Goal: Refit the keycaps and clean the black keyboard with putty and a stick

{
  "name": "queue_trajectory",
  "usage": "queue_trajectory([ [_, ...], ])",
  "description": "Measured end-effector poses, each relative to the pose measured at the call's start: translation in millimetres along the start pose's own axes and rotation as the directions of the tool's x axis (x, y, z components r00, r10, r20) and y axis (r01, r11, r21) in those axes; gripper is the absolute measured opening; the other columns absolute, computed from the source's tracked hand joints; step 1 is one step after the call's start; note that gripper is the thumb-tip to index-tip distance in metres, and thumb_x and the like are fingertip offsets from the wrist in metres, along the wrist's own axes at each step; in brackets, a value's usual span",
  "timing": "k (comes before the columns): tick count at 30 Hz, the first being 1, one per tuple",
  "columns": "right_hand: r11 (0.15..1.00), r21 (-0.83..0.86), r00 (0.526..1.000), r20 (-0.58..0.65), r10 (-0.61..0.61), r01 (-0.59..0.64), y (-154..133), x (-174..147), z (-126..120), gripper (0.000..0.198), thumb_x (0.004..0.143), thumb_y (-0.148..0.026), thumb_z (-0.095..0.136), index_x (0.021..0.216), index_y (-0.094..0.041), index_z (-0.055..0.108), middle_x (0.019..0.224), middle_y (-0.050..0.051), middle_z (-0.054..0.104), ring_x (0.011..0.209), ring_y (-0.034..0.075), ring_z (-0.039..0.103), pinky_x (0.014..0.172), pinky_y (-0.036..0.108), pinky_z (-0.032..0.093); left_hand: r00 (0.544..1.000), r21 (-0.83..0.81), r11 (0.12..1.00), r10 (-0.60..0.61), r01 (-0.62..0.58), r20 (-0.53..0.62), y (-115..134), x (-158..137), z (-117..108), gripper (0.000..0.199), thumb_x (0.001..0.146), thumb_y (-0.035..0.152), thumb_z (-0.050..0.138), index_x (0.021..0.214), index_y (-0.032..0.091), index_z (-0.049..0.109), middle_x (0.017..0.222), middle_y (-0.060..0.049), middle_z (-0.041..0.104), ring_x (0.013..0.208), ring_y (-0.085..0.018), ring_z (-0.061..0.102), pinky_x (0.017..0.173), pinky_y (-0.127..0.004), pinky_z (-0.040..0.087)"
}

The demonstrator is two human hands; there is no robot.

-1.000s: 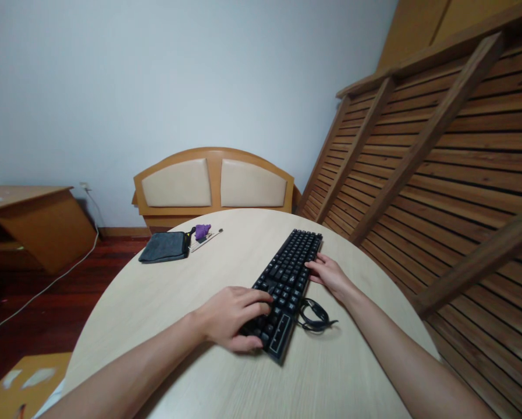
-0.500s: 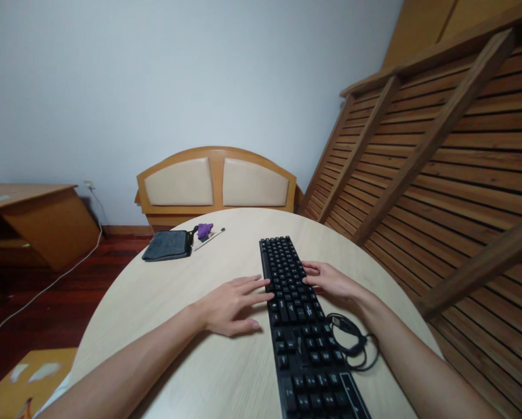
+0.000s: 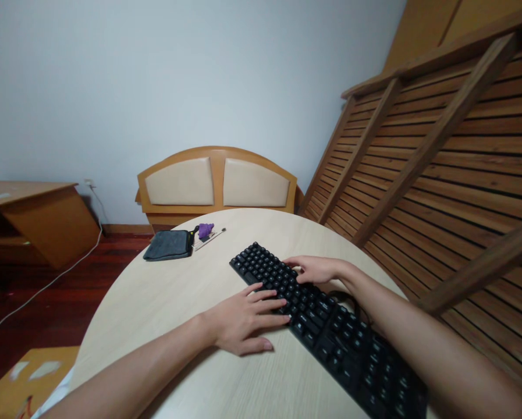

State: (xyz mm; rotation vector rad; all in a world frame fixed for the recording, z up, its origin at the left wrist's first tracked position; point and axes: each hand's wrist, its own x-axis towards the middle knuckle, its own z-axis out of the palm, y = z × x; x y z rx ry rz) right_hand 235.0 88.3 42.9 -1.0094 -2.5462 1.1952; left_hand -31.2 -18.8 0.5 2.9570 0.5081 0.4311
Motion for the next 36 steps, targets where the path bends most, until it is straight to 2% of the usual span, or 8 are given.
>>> queue_trajectory([
  [5,0.997,-0.061,0.997,0.074,-0.034,0.038,-14.7,14.1,0.8,0.071,0.061,-0.001,0.054,0.126,-0.023,0.069,0.114,0.0,0.076,0.09,0.019,0.073,0.084,0.029,0.055,0.998,0.013,0.998,0.056,-0.056,0.007,4.5,3.2,4.1,0.056,0.101,0.046,0.046,0.152,0.026,0.038,0.156,-0.009,0.042,0.143,-0.029,0.041,0.119,-0.049,0.027],
  [9,0.975,-0.213,0.996,0.068,-0.052,0.065,-21.9,24.8,8.4,0.072,0.064,0.003,0.053,0.129,-0.025,0.068,0.125,0.003,0.072,0.112,0.023,0.068,0.1,0.035,0.049,0.999,0.033,0.999,0.035,-0.035,0.008,1.6,3.4,3.3,0.053,0.1,0.037,0.049,0.15,0.025,0.039,0.155,-0.01,0.044,0.142,-0.026,0.042,0.119,-0.046,0.029],
  [13,0.961,-0.243,0.99,0.083,-0.114,0.131,-30.0,28.7,24.8,0.07,0.074,0.002,0.051,0.137,-0.025,0.061,0.137,0.005,0.064,0.126,0.022,0.06,0.109,0.038,0.044,0.99,0.05,0.99,-0.131,0.134,-0.058,-4.3,-2.6,-7.4,0.082,0.083,0.054,0.068,0.152,0.022,0.036,0.156,-0.015,0.041,0.143,-0.038,0.037,0.117,-0.058,0.028],
  [17,0.95,-0.248,0.982,0.061,-0.177,0.187,-39.1,25.3,42.0,0.06,0.087,-0.005,0.048,0.145,-0.023,0.051,0.145,0.009,0.057,0.131,0.023,0.055,0.11,0.042,0.041,0.961,0.026,0.964,-0.263,0.266,-0.088,-5.5,-10.1,-13.6,0.11,0.073,0.073,0.069,0.156,0.019,0.024,0.157,-0.021,0.036,0.144,-0.045,0.03,0.115,-0.067,0.024],
  [21,0.968,-0.122,0.976,0.008,-0.219,0.218,-33.1,22.5,42.8,0.054,0.091,-0.013,0.051,0.145,-0.021,0.05,0.134,0.01,0.065,0.122,0.021,0.062,0.105,0.039,0.046,0.937,-0.006,0.939,-0.344,0.345,-0.061,-3.1,-12.0,-12.0,0.122,0.066,0.076,0.073,0.159,0.02,0.016,0.158,-0.025,0.03,0.143,-0.046,0.032,0.113,-0.069,0.025],
  [24,0.988,-0.103,0.991,-0.057,-0.12,0.113,-15.5,20.2,27.3,0.043,0.092,-0.019,0.054,0.135,-0.017,0.059,0.118,0.01,0.073,0.108,0.02,0.069,0.096,0.035,0.051,0.919,-0.022,0.919,-0.394,0.394,-0.028,-2.8,-10.9,-11.6,0.126,0.062,0.074,0.077,0.158,0.019,0.017,0.156,-0.026,0.033,0.138,-0.047,0.039,0.111,-0.067,0.031],
  [28,0.92,-0.366,0.971,-0.231,0.054,-0.139,13.3,12.6,-1.2,0.036,0.089,-0.023,0.06,0.122,-0.015,0.07,0.12,0.013,0.073,0.109,0.024,0.068,0.097,0.034,0.049,0.917,-0.059,0.916,-0.399,0.397,-0.017,-4.7,-9.3,-13.2,0.124,0.058,0.072,0.079,0.156,0.019,0.025,0.149,-0.022,0.042,0.131,-0.044,0.046,0.109,-0.06,0.038],
  [36,0.803,-0.517,0.95,-0.25,0.189,-0.296,40.5,6.8,-16.7,0.04,0.074,-0.018,0.07,0.113,-0.023,0.076,0.115,0.007,0.075,0.107,0.026,0.068,0.092,0.029,0.048,0.917,-0.1,0.914,-0.398,0.393,-0.038,-3.9,-8.3,-13.1,0.127,0.055,0.069,0.081,0.157,0.022,0.022,0.145,-0.02,0.044,0.128,-0.045,0.045,0.106,-0.061,0.038],
])
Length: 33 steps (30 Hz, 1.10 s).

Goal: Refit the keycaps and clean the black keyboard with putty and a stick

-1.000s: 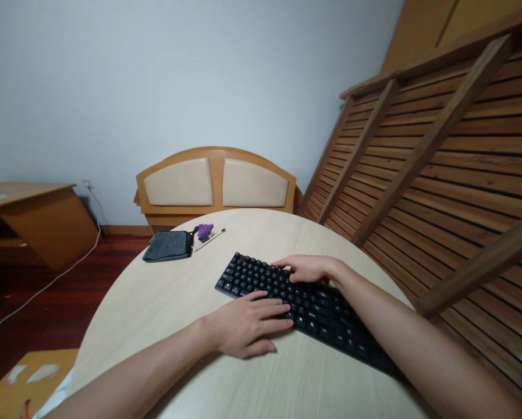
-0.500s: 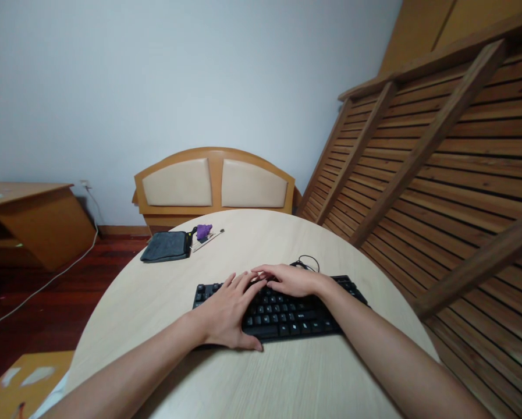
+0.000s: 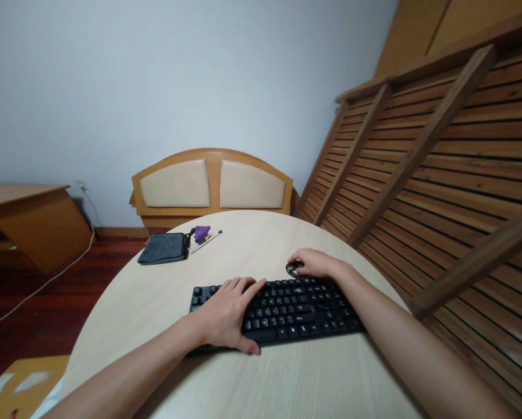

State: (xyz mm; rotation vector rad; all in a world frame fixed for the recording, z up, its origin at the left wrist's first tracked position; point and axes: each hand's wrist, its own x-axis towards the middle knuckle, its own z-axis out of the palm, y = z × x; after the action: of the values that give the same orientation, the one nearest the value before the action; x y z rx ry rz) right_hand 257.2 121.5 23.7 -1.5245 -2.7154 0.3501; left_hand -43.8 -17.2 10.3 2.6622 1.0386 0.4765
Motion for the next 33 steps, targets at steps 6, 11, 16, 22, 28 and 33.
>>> queue_trajectory([
  [6,0.966,-0.134,0.97,-0.128,0.206,-0.223,1.7,9.0,4.8,0.031,0.08,-0.02,0.068,0.11,-0.022,0.076,0.114,0.013,0.074,0.108,0.029,0.066,0.089,0.034,0.047,1.0,0.017,1.0,0.008,-0.008,0.022,-1.3,-0.7,-1.7,0.125,0.058,0.069,0.079,0.157,0.019,0.022,0.144,-0.021,0.045,0.127,-0.044,0.047,0.105,-0.059,0.04],
  [11,0.906,-0.11,0.893,-0.253,0.372,-0.409,12.0,14.3,10.4,0.027,0.086,-0.029,0.065,0.111,-0.019,0.073,0.113,0.015,0.073,0.106,0.029,0.067,0.086,0.035,0.048,0.999,0.011,1.0,-0.012,0.012,0.042,-15.5,-2.0,-2.9,0.121,0.06,0.068,0.078,0.156,0.018,0.024,0.145,-0.022,0.045,0.129,-0.042,0.048,0.107,-0.058,0.04],
  [16,0.868,-0.018,0.826,-0.319,0.465,-0.496,27.6,12.5,14.2,0.03,0.089,-0.033,0.061,0.115,-0.022,0.071,0.113,0.013,0.073,0.105,0.028,0.067,0.084,0.034,0.048,1.0,-0.004,1.0,0.003,-0.003,0.014,-38.4,-3.0,-3.7,0.118,0.061,0.067,0.079,0.155,0.02,0.026,0.147,-0.02,0.045,0.131,-0.041,0.047,0.109,-0.057,0.04],
  [22,0.865,0.093,0.801,-0.341,0.492,-0.492,35.8,3.0,9.4,0.033,0.09,-0.033,0.056,0.12,-0.026,0.069,0.107,0.006,0.075,0.104,0.024,0.067,0.086,0.031,0.048,0.998,-0.004,0.998,0.067,-0.067,0.001,-49.2,-2.6,-2.9,0.114,0.064,0.066,0.079,0.155,0.021,0.027,0.15,-0.019,0.044,0.133,-0.04,0.046,0.11,-0.057,0.038],
  [28,0.808,0.18,0.756,-0.288,0.588,-0.561,46.6,0.5,13.0,0.044,0.08,-0.036,0.068,0.12,-0.017,0.07,0.114,0.018,0.072,0.107,0.034,0.066,0.088,0.042,0.049,0.998,-0.014,0.998,0.065,-0.065,-0.011,-48.2,-2.9,-3.6,0.113,0.063,0.067,0.08,0.154,0.023,0.03,0.148,-0.019,0.046,0.132,-0.041,0.048,0.109,-0.059,0.039],
  [33,0.805,0.344,0.791,-0.222,0.57,-0.484,57.7,4.2,19.9,0.024,0.074,-0.018,0.071,0.098,-0.017,0.077,0.093,0.01,0.076,0.09,0.022,0.069,0.078,0.028,0.05,0.996,-0.018,0.996,0.089,-0.089,-0.022,-47.9,-2.6,-5.0,0.113,0.061,0.066,0.081,0.153,0.022,0.032,0.147,-0.019,0.047,0.13,-0.041,0.049,0.108,-0.057,0.04],
])
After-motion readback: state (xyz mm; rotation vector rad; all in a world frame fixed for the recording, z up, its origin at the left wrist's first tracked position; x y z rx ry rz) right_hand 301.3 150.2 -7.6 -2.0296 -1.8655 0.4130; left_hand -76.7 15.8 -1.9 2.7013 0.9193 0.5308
